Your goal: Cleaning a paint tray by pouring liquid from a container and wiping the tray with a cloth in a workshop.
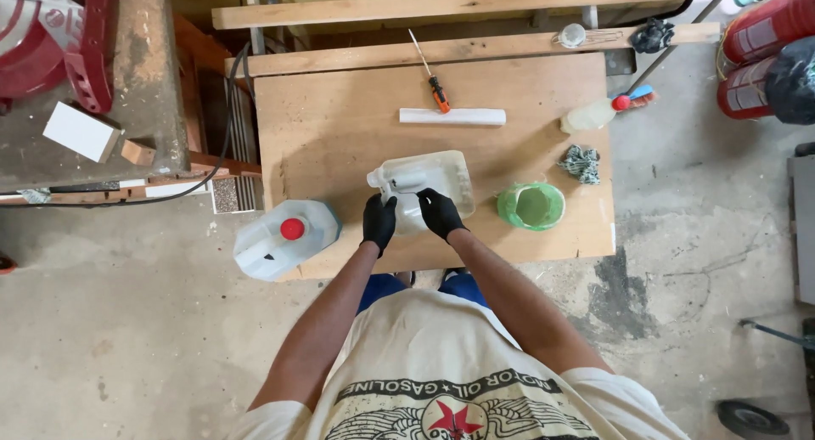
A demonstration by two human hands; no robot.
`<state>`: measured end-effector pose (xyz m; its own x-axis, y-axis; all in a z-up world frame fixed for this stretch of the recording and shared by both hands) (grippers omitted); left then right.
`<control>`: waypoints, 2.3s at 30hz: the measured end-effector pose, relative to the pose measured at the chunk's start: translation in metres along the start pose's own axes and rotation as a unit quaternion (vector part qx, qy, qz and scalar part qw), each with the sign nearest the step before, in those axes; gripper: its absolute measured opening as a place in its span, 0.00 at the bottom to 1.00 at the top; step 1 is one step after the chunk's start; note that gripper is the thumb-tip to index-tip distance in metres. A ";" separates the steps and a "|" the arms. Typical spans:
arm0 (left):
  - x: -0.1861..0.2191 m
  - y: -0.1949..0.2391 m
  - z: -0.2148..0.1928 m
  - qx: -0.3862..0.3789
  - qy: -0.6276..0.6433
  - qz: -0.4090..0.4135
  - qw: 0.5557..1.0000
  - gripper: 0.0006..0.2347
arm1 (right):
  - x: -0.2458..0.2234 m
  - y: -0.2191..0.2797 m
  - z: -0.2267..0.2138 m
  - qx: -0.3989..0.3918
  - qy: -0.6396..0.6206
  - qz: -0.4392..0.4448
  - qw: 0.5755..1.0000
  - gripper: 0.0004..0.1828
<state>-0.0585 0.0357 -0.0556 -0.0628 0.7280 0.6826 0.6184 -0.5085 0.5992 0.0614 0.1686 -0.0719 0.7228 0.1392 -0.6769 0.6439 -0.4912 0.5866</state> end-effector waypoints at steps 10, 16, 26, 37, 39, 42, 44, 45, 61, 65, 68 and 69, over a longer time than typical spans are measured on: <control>0.003 -0.001 -0.003 0.010 -0.006 0.012 1.000 0.23 | 0.022 0.013 0.014 -0.018 -0.016 0.006 1.000 0.15; -0.003 -0.007 0.000 0.001 0.016 0.005 1.000 0.24 | 0.017 0.027 0.015 -0.017 0.016 0.016 1.000 0.15; 0.007 0.006 -0.004 -0.016 0.011 -0.012 1.000 0.26 | 0.021 -0.014 0.020 -0.019 0.016 0.040 0.999 0.14; 0.008 0.000 -0.001 0.002 -0.017 0.029 0.999 0.24 | 0.019 -0.017 0.016 -0.012 -0.002 0.008 1.000 0.13; -0.005 -0.008 0.005 0.005 -0.002 0.023 1.000 0.23 | 0.022 -0.015 0.018 -0.025 -0.003 0.026 0.999 0.13; -0.016 -0.019 0.004 0.006 -0.004 0.019 1.000 0.22 | 0.038 0.028 0.025 -0.030 0.021 0.003 0.999 0.13; -0.011 -0.014 0.003 0.004 -0.003 0.012 1.000 0.23 | 0.046 0.027 0.026 -0.070 0.029 0.021 0.997 0.14; -0.010 -0.011 0.005 -0.001 -0.004 0.004 1.000 0.24 | 0.054 0.029 0.030 -0.111 0.036 0.041 0.992 0.14; -0.016 -0.013 0.001 0.011 -0.006 -0.007 1.000 0.25 | 0.046 0.040 0.010 -0.011 0.024 -0.054 0.998 0.13; 0.009 0.019 -0.006 -0.005 -0.009 -0.017 1.000 0.26 | 0.029 0.005 0.013 -0.004 -0.003 -0.039 0.999 0.13; 0.021 0.020 -0.009 -0.002 0.002 -0.016 1.000 0.25 | 0.019 0.002 0.008 0.001 -0.009 -0.039 0.999 0.14; 0.022 0.021 -0.010 -0.002 0.015 -0.020 1.000 0.25 | 0.019 0.008 0.010 -0.006 -0.005 -0.036 0.999 0.14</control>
<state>-0.0543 0.0365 -0.0234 -0.1108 0.7344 0.6696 0.6113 -0.4809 0.6285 0.0775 0.1590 -0.0841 0.6727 0.1657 -0.7211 0.6967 -0.4699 0.5420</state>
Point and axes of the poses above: each hand's wrist, its own y-axis away from the middle knuckle, its own z-axis out of the palm, x = y × z, the point moved 8 cm from there along -y, towards the middle knuckle, and after that the axes turned 7 degrees about -x, right-handed, at the moved point
